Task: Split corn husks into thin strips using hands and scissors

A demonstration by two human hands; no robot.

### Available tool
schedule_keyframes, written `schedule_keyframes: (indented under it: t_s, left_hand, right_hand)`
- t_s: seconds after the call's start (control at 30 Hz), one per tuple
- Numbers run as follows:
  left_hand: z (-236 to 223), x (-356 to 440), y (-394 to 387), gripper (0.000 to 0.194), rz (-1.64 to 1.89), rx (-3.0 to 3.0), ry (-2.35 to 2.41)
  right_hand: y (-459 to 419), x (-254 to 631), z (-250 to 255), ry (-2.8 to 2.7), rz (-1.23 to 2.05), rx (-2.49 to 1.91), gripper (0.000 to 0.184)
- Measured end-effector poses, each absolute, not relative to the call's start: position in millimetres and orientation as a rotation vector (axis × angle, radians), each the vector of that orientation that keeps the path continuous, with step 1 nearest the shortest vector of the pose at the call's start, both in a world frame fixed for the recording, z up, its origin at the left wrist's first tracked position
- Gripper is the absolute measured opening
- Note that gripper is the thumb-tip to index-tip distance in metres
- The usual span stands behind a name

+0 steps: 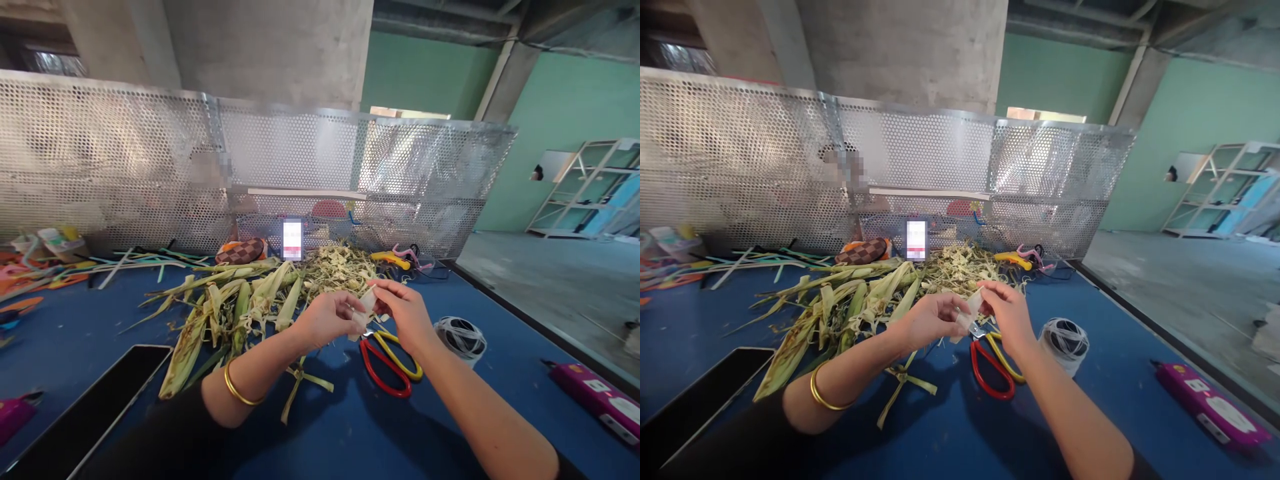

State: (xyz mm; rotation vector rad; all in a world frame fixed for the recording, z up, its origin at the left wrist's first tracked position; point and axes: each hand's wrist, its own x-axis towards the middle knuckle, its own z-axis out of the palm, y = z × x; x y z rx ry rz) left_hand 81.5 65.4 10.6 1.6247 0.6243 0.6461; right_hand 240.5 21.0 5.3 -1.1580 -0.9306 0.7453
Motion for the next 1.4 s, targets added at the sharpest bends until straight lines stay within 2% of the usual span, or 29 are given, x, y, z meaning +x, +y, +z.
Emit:
schedule_keyframes:
  t_s: [0.1,0.27,0.37,0.6,0.7,0.87,1.07,1.4]
  left_hand:
    - [10.9,81.4,65.1,0.019,0.705,1.635,0.686]
    - [7.2,81.4,65.3,0.036,0.866,1.787,0.882]
    - [4.0,83.0,64.4,0.037,0.931,1.729,0.812]
    - [3.3,84.1,63.5,0.035,0.773,1.487,0.725]
    - [6.6,83.1,61.8,0.027,0.752,1.408,0.657]
    - [15.5,81.2,60.7,0.047,0.769,1.389,0.480]
    - [20.0,78.7,59.9,0.017,0.653,1.525,0.449]
    - [15.0,80.4,58.0,0.033,0.595,1.453,0.530]
  right_hand:
    - [20.5,239.9,6.7,-0.943,0.764,-1.148,0.022]
    - [16.2,230.1,8.3,-1.038,0.760,-1.177,0.020]
    - [11.7,223.9,10.3,-1.171,0.750,-1.221,0.020]
    - [12.2,225.9,9.1,-1.125,0.821,-1.183,0.023]
    - [14.1,227.6,9.1,-1.017,0.853,-1.150,0.025]
    - [14.7,231.0,12.0,-0.917,0.906,-1.084,0.026]
    - [17.6,236.9,8.2,-0.903,0.884,-1.054,0.022]
    - [20.1,235.6,4.5,-0.899,0.799,-1.057,0.021]
